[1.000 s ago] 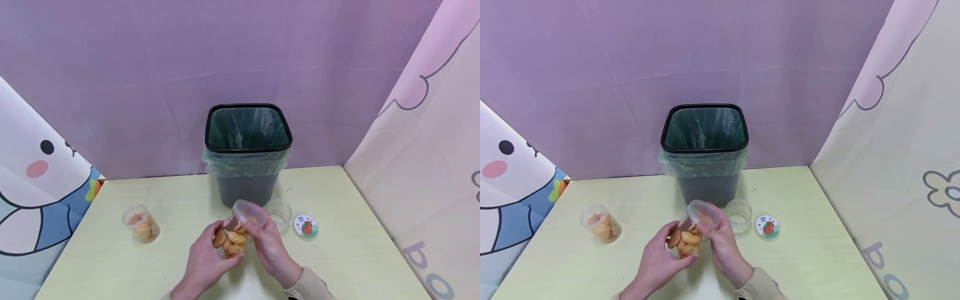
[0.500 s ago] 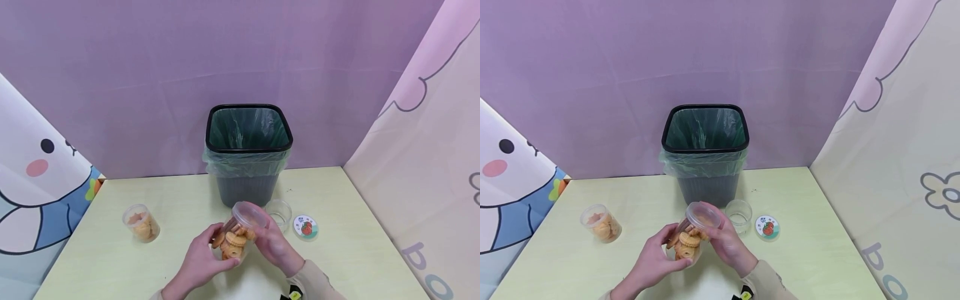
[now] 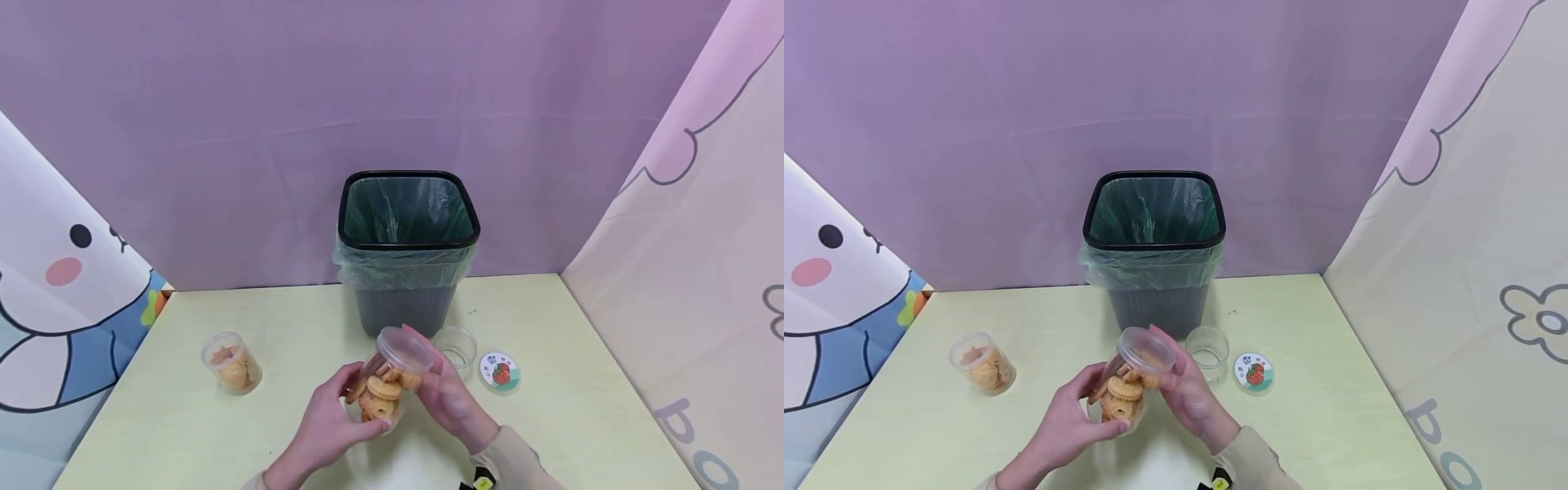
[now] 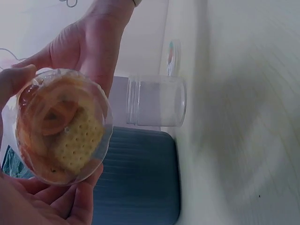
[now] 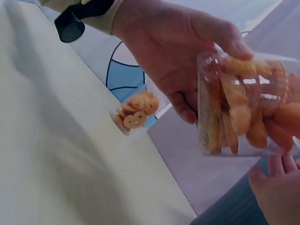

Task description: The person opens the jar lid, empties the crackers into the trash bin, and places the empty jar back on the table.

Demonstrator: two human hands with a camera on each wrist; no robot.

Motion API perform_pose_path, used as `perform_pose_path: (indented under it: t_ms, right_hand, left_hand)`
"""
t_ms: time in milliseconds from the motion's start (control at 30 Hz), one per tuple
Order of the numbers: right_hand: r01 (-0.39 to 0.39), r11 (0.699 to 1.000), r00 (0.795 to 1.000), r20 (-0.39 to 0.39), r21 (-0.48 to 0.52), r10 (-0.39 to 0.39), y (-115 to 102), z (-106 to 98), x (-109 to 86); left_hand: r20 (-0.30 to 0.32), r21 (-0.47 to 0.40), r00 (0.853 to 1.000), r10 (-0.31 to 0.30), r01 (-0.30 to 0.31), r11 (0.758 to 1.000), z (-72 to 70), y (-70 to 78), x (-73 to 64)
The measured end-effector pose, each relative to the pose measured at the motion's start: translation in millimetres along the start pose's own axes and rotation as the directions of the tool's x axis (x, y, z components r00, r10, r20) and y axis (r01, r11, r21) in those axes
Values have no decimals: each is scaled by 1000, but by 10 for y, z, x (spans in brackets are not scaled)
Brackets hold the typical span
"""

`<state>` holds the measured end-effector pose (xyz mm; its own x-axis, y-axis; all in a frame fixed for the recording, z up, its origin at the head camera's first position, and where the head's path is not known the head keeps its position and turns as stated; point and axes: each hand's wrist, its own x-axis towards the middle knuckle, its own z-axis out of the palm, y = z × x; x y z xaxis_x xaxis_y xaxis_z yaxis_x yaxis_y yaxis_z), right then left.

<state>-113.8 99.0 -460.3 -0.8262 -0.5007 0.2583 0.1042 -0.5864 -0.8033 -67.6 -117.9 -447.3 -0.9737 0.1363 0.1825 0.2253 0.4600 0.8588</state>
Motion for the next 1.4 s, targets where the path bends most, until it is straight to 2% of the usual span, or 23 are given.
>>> perform_pose_path:
  t_ms: [167,367,533,700,833,1000,1133,1200,1300,1400]
  right_hand:
    - [10,999,989,-148,-36,-15,-19,146,-22]
    - [-1,996,946,-324,-85,-27,-65,393,-34]
    - [-4,996,915,-403,-85,-31,-90,510,-7]
    - [-8,995,899,-436,-96,-35,-98,525,31]
    - [-10,995,906,-422,-99,-33,-106,496,37]
    - [1,997,931,-364,-77,-29,-115,423,32]
    - [9,998,952,-304,-55,-25,-101,350,31]
    - [12,999,966,-258,-41,-22,-92,311,32]
    - [24,1000,989,-145,-19,-26,-86,248,35]
    - [30,1000,999,-29,7,-30,-88,192,36]
  left_hand:
    - [-54,26,999,0,1,1000,4,16,9]
    - [-91,53,995,-30,34,998,40,35,-1]
    - [-108,77,994,-27,35,996,74,54,-13]
    - [-93,101,995,-28,37,994,98,61,-20]
    - [-82,99,996,-22,30,995,88,50,-18]
    - [-47,54,999,-12,14,998,47,39,-8]
    - [-8,-5,1000,-25,25,1000,12,28,-1]
    - [27,-43,999,-21,22,999,-10,12,6]
    - [95,-126,995,26,-14,992,-48,-16,13]
    - [152,-189,986,71,-42,981,-73,-45,16]
